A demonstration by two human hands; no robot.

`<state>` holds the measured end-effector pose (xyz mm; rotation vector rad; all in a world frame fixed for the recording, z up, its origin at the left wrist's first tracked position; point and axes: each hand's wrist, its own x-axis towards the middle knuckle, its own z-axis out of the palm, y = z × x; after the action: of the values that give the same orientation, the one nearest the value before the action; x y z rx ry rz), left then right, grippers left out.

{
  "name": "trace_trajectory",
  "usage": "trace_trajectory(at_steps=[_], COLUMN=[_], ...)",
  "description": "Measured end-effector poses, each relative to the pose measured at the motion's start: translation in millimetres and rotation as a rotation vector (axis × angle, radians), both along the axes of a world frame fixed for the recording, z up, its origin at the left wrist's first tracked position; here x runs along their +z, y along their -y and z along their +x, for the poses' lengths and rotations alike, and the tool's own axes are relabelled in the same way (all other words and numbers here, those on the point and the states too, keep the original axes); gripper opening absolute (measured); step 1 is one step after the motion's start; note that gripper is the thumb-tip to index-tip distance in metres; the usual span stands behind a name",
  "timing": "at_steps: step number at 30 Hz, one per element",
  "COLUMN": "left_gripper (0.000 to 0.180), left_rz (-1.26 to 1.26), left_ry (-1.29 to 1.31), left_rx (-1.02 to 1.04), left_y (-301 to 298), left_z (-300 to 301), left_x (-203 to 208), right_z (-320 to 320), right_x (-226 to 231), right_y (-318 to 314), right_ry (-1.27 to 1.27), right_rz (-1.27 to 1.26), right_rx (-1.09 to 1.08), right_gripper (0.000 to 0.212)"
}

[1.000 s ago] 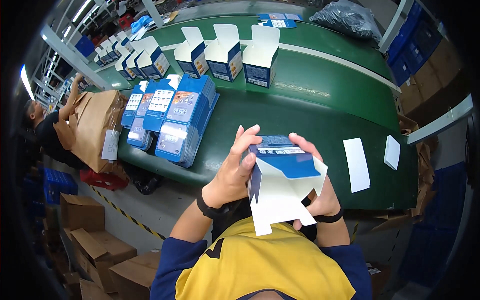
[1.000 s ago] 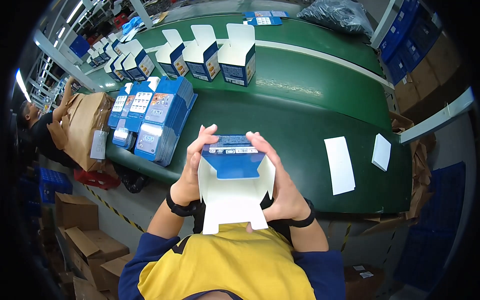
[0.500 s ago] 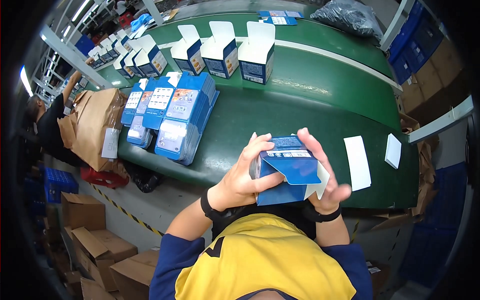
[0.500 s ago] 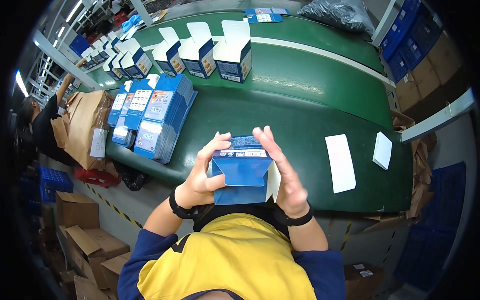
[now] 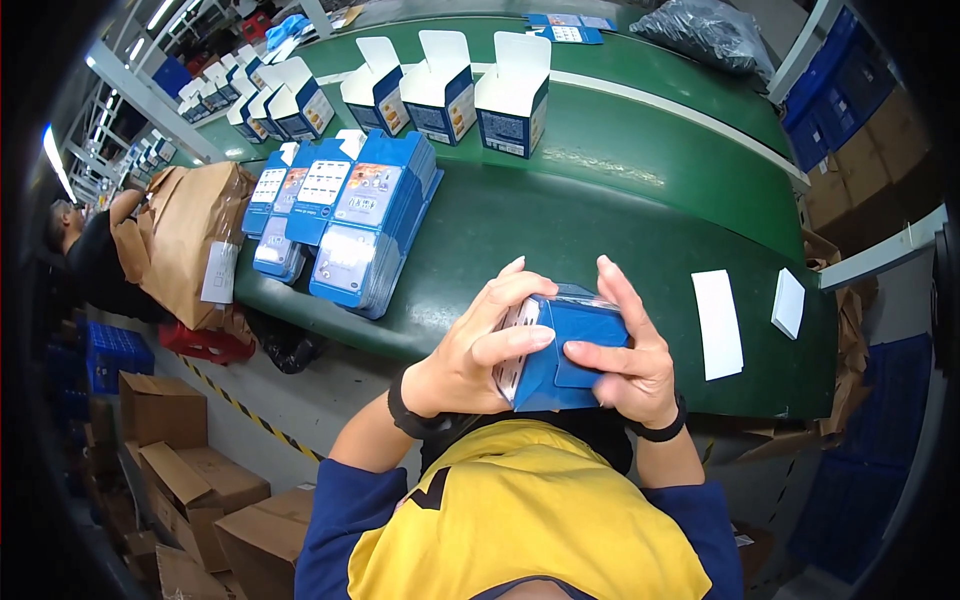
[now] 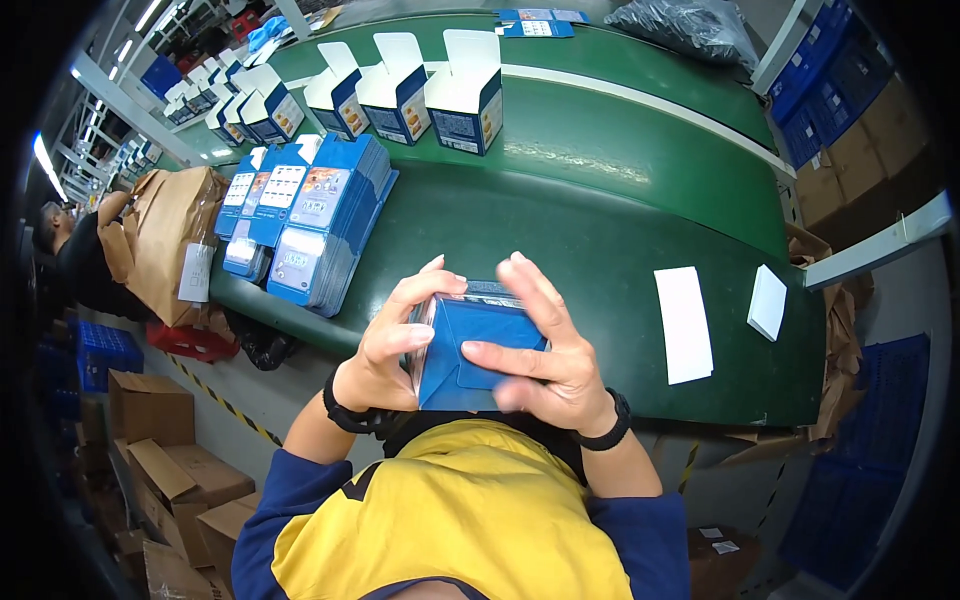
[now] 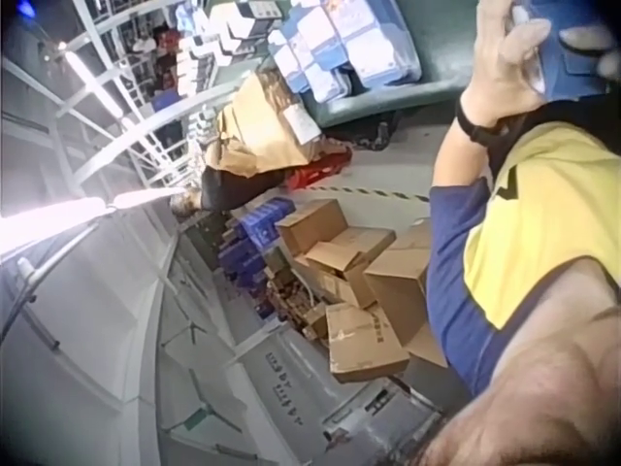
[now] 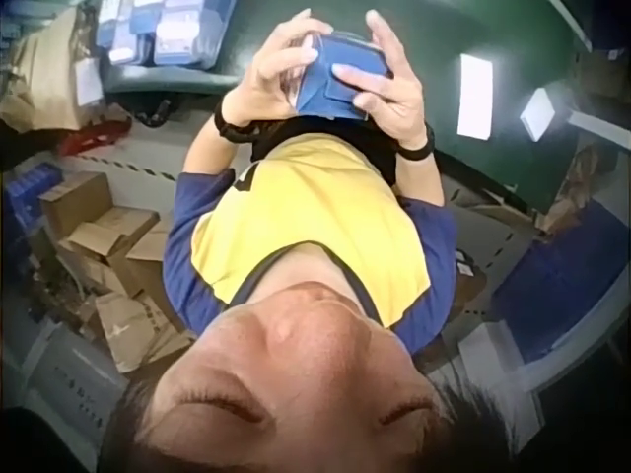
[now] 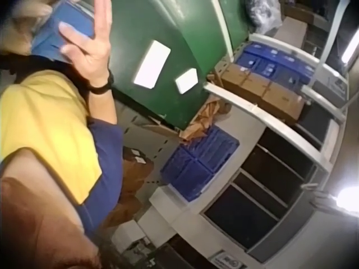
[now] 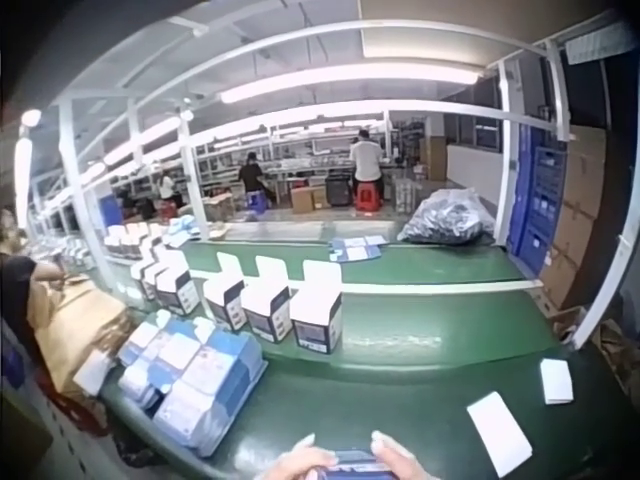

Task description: The person folds a blue box by hand, then inserts a brown cardboard divider and a folded white paper manual into a larger white box. Finally, they press the contents down into the white box by hand.

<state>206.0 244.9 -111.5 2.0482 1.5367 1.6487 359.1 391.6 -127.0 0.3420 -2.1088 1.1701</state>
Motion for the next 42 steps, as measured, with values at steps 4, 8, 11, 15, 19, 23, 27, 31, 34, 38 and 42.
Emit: trace_trajectory(at_steps=[4, 8, 11, 15, 19, 23, 27, 31, 34, 38, 42], left_gripper=[0.074, 0.078, 0.080, 0.081, 0.086, 0.091, 0.093, 0.093, 0.091, 0.079, 0.042], left_rz=[-0.028, -0.089, -0.114, -0.103, -0.110, -0.082, 0.048, -0.101, -0.143, -0.071, 0.293], left_ry=[-0.042, -0.051, -0.033, -0.010, -0.029, -0.101, -0.176, -0.181, -0.051, -0.057, -0.719], left_rx=[-0.006, 0.009, 0.019, 0.010, -0.021, 0.046, 0.162, 0.170, 0.111, 0.098, 0.128], left_y=[5.6, 7.8, 8.9, 10.8, 14.3, 6.7, -8.4, -7.7, -5.3, 0.7, 1.4], left_z=[0.5, 4.2, 3.7, 2.4, -0.2, 6.2, 14.4, 6.7, 9.8, -11.5, -37.5], left_x=[-0.3, 2.4, 3.9, 3.5, 5.2, 2.0, -22.2, -22.6, -12.5, -3.3, -0.6], right_z=[-5.2, -9.4, -11.8, -12.7, -7.7, -14.7, -24.0, -18.8, -22.0, -20.6, -36.1], right_x=[3.9, 7.8, 13.0, 18.5, 22.7, 3.1, 11.5, 14.8, 4.9, 22.8, 13.0], right_y=[16.0, 15.4, 13.4, 16.1, 10.4, 36.8, 48.1, 40.8, 26.2, -6.7, -31.4], right_ry=[0.115, 0.223, 0.244, 0.279, 0.355, 0.091, -0.001, 0.065, 0.029, 0.281, 0.674], right_rz=[-0.264, -0.152, -0.146, -0.105, 0.071, -1.014, -0.985, -0.776, -0.733, -0.478, -1.255], right_rx=[-0.228, -0.247, -0.212, -0.237, -0.210, -0.011, -0.144, -0.200, -0.136, -0.157, 0.506], right_gripper=[0.068, 0.062, 0.057, 0.055, 0.059, 0.094, 0.103, 0.103, 0.096, 0.075, 0.067])
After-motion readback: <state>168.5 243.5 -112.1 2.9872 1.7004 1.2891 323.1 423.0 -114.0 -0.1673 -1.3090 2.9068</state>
